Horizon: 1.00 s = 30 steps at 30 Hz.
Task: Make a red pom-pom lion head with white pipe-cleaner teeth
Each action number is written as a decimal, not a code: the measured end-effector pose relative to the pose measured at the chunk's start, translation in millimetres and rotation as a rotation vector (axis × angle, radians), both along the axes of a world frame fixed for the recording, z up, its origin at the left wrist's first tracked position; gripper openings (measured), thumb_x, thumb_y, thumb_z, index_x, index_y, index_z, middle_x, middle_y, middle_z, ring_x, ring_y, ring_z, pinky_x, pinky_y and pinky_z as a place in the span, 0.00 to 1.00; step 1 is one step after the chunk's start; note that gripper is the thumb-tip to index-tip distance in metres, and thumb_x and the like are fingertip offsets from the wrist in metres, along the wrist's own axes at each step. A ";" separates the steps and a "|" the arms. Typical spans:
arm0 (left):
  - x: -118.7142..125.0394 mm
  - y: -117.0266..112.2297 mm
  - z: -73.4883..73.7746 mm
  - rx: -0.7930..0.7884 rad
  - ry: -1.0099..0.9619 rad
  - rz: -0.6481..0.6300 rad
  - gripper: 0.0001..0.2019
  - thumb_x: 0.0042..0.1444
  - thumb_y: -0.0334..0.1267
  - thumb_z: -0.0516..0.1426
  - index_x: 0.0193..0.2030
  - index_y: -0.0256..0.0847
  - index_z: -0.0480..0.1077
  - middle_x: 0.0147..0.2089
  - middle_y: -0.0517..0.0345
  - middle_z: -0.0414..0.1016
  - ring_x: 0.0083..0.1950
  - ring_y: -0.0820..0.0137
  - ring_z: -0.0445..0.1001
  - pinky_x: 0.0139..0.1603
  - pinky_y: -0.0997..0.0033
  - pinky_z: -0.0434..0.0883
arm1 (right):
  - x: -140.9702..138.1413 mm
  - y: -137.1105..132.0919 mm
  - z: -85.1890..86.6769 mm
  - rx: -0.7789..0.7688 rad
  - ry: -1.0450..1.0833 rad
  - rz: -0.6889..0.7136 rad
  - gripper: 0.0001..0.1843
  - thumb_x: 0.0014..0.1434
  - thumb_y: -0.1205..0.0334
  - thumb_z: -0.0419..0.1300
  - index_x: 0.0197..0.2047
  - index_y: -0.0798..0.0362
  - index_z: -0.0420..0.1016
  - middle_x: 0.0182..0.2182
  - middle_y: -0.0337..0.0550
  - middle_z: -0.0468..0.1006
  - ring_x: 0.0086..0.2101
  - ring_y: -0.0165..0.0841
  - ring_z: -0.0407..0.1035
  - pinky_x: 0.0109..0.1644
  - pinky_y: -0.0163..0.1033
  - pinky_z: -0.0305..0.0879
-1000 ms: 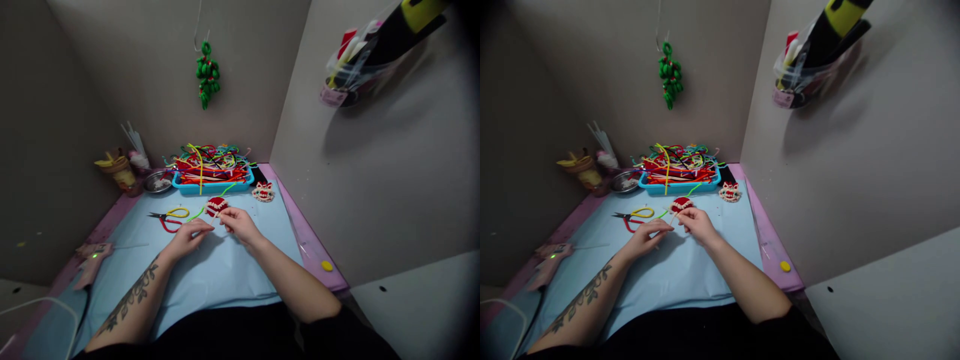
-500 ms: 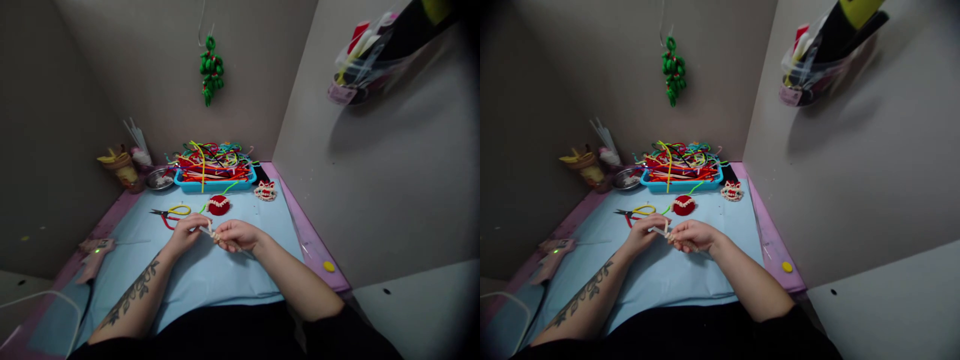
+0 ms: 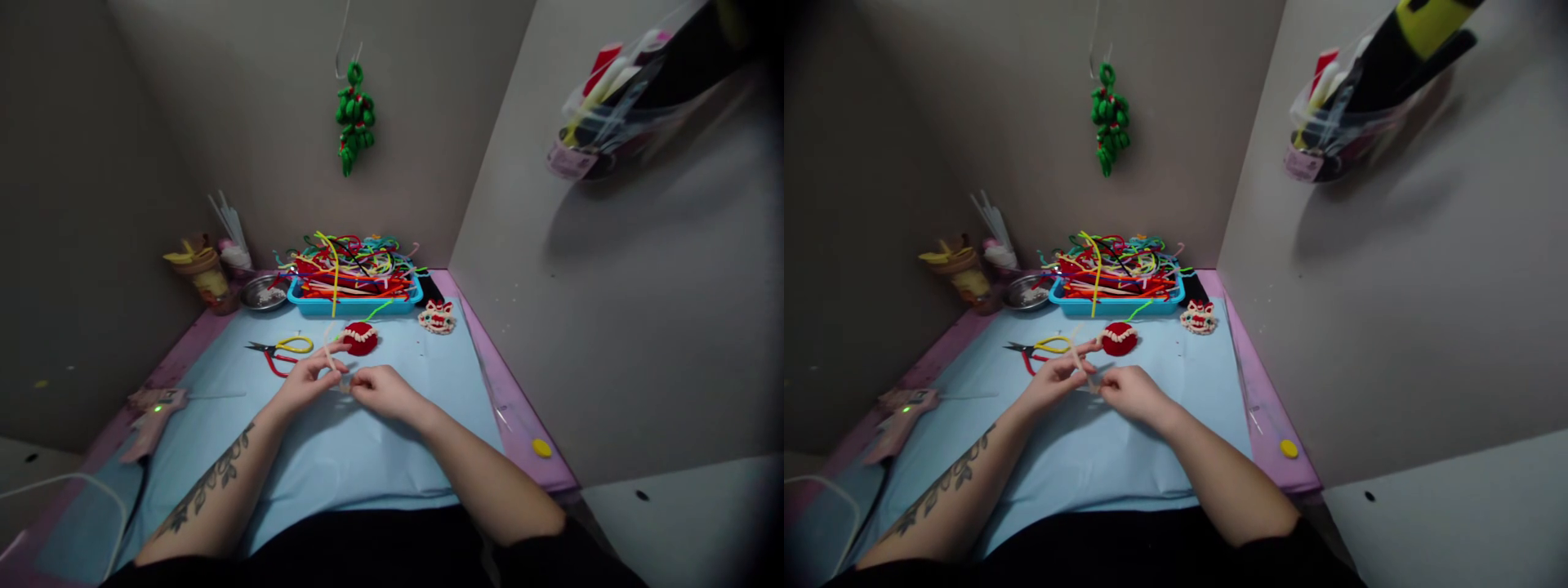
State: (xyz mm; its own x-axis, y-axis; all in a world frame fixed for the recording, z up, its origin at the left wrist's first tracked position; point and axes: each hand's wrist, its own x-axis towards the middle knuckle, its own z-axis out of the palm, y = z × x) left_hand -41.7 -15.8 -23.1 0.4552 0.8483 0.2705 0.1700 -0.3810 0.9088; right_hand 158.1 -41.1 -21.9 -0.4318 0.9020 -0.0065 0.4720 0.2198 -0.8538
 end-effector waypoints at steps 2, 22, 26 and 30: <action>1.7 -2.7 3.3 0.075 0.031 0.026 0.13 0.56 0.47 0.57 0.35 0.41 0.78 0.52 0.44 0.74 0.59 0.54 0.67 0.62 0.46 0.57 | 1.2 0.5 -0.9 0.127 -0.076 -0.067 0.08 0.53 0.67 0.56 0.28 0.54 0.76 0.22 0.38 0.74 0.24 0.27 0.64 0.29 0.32 0.53; -3.8 6.5 -10.4 0.723 0.237 -0.039 0.14 0.59 0.27 0.52 0.47 0.41 0.74 0.40 0.47 0.79 0.41 0.66 0.75 0.43 0.62 0.71 | 18.5 16.0 3.1 -0.863 0.813 0.117 0.13 0.46 0.59 0.65 0.31 0.59 0.71 0.15 0.32 0.67 0.12 0.20 0.56 0.14 0.26 0.49; -13.4 13.3 -15.9 0.617 0.449 0.081 0.21 0.53 0.22 0.50 0.48 0.45 0.74 0.55 0.47 0.73 0.59 0.61 0.67 0.58 0.51 0.64 | 17.8 13.1 7.4 -0.548 0.652 -0.041 0.12 0.50 0.55 0.61 0.31 0.57 0.70 0.17 0.34 0.69 0.15 0.23 0.59 0.17 0.29 0.52; -18.5 11.9 -7.8 0.509 0.450 0.255 0.15 0.48 0.25 0.54 0.39 0.43 0.76 0.66 0.49 0.60 0.70 0.53 0.49 0.64 0.41 0.52 | 17.3 9.5 9.5 0.179 0.327 -0.371 0.10 0.57 0.56 0.56 0.34 0.53 0.72 0.30 0.42 0.76 0.30 0.30 0.69 0.35 0.35 0.65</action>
State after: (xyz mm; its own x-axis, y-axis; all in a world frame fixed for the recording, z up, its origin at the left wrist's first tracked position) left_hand -60.2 -3.9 -30.9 0.4202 0.7620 0.4928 0.6257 -0.6366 0.4508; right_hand 175.4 -31.7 -12.5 -0.0368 0.9692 0.2436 0.2612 0.2446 -0.9338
